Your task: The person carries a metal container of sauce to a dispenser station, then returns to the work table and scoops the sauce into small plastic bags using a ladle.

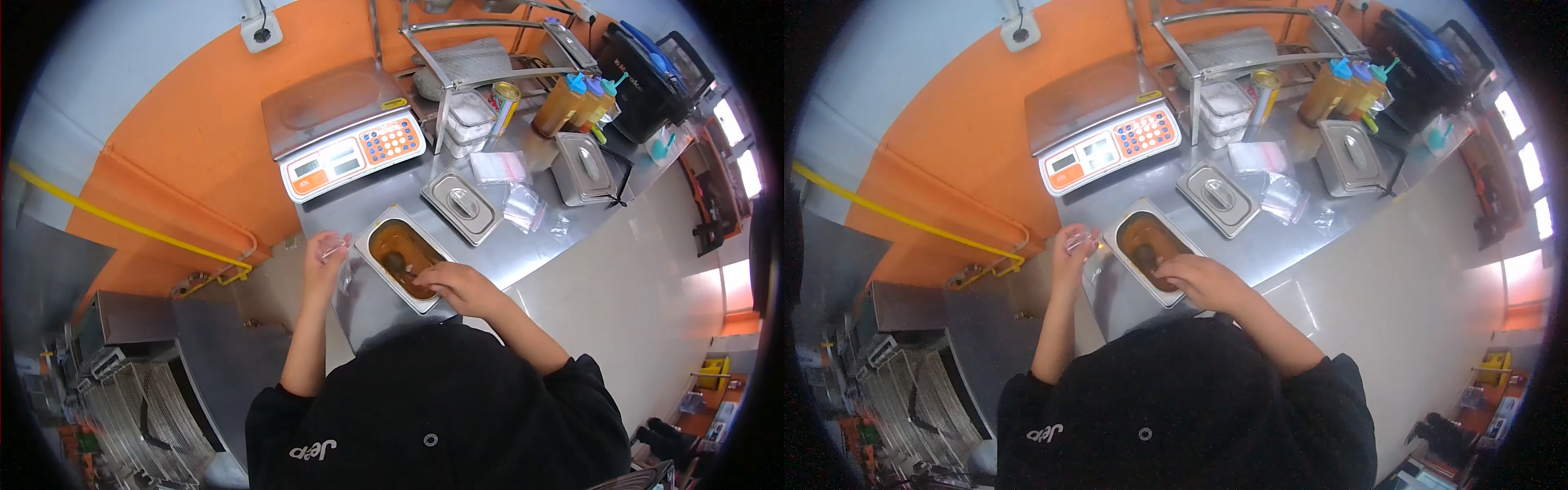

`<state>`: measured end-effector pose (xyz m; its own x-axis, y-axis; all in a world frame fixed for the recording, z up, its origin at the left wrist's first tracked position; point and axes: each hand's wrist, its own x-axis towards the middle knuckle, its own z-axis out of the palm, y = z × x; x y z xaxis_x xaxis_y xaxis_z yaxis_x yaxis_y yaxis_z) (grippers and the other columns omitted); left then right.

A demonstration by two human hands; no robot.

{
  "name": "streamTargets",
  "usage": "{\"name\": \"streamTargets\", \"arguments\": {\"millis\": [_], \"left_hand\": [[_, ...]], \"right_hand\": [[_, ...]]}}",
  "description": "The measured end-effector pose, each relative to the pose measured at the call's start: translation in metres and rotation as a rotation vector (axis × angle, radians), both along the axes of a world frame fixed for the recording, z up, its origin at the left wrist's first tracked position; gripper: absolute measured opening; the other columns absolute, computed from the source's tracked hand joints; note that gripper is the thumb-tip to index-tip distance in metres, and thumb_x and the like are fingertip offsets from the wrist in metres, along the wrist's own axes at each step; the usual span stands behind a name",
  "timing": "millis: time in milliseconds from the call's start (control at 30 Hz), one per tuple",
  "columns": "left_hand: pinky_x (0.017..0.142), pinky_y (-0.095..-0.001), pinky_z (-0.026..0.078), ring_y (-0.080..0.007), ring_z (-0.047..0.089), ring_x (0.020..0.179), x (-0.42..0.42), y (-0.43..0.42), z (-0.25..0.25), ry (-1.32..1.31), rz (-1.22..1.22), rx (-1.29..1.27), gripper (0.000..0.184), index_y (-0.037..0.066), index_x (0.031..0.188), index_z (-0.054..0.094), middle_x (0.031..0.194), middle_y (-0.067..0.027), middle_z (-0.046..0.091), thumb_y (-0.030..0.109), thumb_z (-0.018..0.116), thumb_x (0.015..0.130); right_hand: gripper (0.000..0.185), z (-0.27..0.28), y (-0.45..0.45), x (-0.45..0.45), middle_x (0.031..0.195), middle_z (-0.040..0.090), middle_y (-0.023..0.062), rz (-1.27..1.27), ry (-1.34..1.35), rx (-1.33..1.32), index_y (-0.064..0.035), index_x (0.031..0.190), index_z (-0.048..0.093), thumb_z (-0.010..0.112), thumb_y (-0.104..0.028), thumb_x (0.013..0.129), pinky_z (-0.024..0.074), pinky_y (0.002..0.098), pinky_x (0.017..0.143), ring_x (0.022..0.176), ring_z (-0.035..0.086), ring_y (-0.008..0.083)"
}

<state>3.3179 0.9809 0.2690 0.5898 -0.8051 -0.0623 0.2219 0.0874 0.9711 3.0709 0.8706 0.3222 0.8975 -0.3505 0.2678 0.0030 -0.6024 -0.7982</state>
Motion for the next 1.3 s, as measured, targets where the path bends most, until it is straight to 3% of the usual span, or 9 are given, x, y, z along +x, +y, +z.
{"name": "streamTargets", "arguments": {"millis": [67,300,400,467,600,733,933,1133,1300], "left_hand": [[0.08,-0.0295,0.048,-0.0211,0.056,0.102,-0.002,-0.003,-0.006,-0.159,-0.079,0.04,0.03,0.003,0.11,0.046,0.106,-0.01,0.052,0.006,0.057,0.083],[0.079,-0.031,0.05,-0.0215,0.059,0.095,-0.012,0.027,0.02,-0.093,-0.041,0.173,0.033,0.004,0.113,0.044,0.102,-0.0103,0.054,0.005,0.057,0.083],[0.078,-0.0269,0.046,-0.0172,0.061,0.087,-0.016,0.053,0.03,-0.144,-0.262,0.242,0.031,0.003,0.112,0.044,0.094,-0.0072,0.053,0.002,0.056,0.084],[0.08,-0.0268,0.045,-0.0165,0.059,0.092,-0.019,0.062,0.031,-0.007,-0.331,0.236,0.031,0.004,0.113,0.045,0.094,-0.0072,0.053,0.002,0.056,0.084],[0.083,-0.0279,0.044,-0.0163,0.056,0.097,-0.012,0.069,0.034,-0.238,-0.332,0.228,0.031,0.004,0.112,0.046,0.095,-0.0072,0.054,0.001,0.056,0.083],[0.086,-0.0292,0.041,-0.0164,0.054,0.099,0.001,0.072,0.041,-0.229,-0.275,0.198,0.033,0.004,0.112,0.047,0.098,-0.0075,0.055,0.0,0.056,0.081],[0.087,-0.0303,0.041,-0.0167,0.055,0.096,0.008,0.073,0.031,-0.256,-0.249,0.173,0.032,0.004,0.113,0.047,0.095,-0.007,0.057,0.005,0.055,0.082],[0.087,-0.0295,0.041,-0.0165,0.054,0.099,0.007,0.07,0.031,-0.21,-0.261,0.2,0.033,0.004,0.114,0.046,0.099,-0.0073,0.056,0.001,0.056,0.082],[0.087,-0.03,0.041,-0.0165,0.054,0.1,0.014,0.066,0.032,-0.256,-0.26,0.173,0.033,0.005,0.114,0.046,0.097,-0.006,0.056,0.002,0.056,0.082]], "right_hand": [[0.017,0.001,-0.002,-0.006,0.096,0.061,0.0116,-0.038,0.024,0.043,-0.0032,0.098,0.058,0.054,-0.007,0.082,0.0455,0.0365,0.081,0.09,0.058,0.0292],[0.015,0.009,0.011,-0.002,0.093,0.061,0.0111,-0.105,-0.044,-0.013,-0.004,0.096,0.058,0.053,-0.007,0.082,0.0464,0.0373,0.077,0.088,0.058,0.0293],[0.012,0.006,0.008,-0.017,0.088,0.061,0.0122,-0.199,-0.063,0.008,-0.0033,0.094,0.056,0.051,-0.006,0.083,0.0474,0.0358,0.073,0.083,0.06,0.0289],[0.011,0.009,0.006,-0.018,0.084,0.06,0.0115,-0.306,0.005,0.287,-0.0032,0.093,0.055,0.048,-0.004,0.084,0.0479,0.0324,0.069,0.075,0.06,0.0263],[0.012,-0.004,-0.003,-0.029,0.083,0.06,0.0091,-0.396,-0.089,0.251,-0.0008,0.097,0.051,0.043,-0.004,0.088,0.0485,0.0279,0.066,0.071,0.06,0.0173],[0.017,-0.014,-0.013,-0.034,0.084,0.06,0.0123,-0.483,-0.391,0.417,0.0005,0.1,0.048,0.045,-0.014,0.092,0.0484,0.0288,0.068,0.076,0.059,0.017],[0.022,-0.039,-0.019,-0.035,0.083,0.061,0.0131,-0.524,-0.412,0.73,-0.001,0.099,0.048,0.046,-0.021,0.091,0.0456,0.0262,0.063,0.071,0.056,0.0161],[0.017,-0.043,-0.012,-0.034,0.086,0.062,0.0168,-0.397,-0.336,1.041,-0.0029,0.099,0.05,0.049,-0.014,0.087,0.0464,0.027,0.06,0.063,0.057,0.0164],[0.016,-0.049,-0.014,-0.038,0.084,0.063,0.0181,-0.51,-0.556,1.212,-0.0026,0.101,0.049,0.046,-0.012,0.088,0.0467,0.0253,0.056,0.06,0.057,0.0171]]}}
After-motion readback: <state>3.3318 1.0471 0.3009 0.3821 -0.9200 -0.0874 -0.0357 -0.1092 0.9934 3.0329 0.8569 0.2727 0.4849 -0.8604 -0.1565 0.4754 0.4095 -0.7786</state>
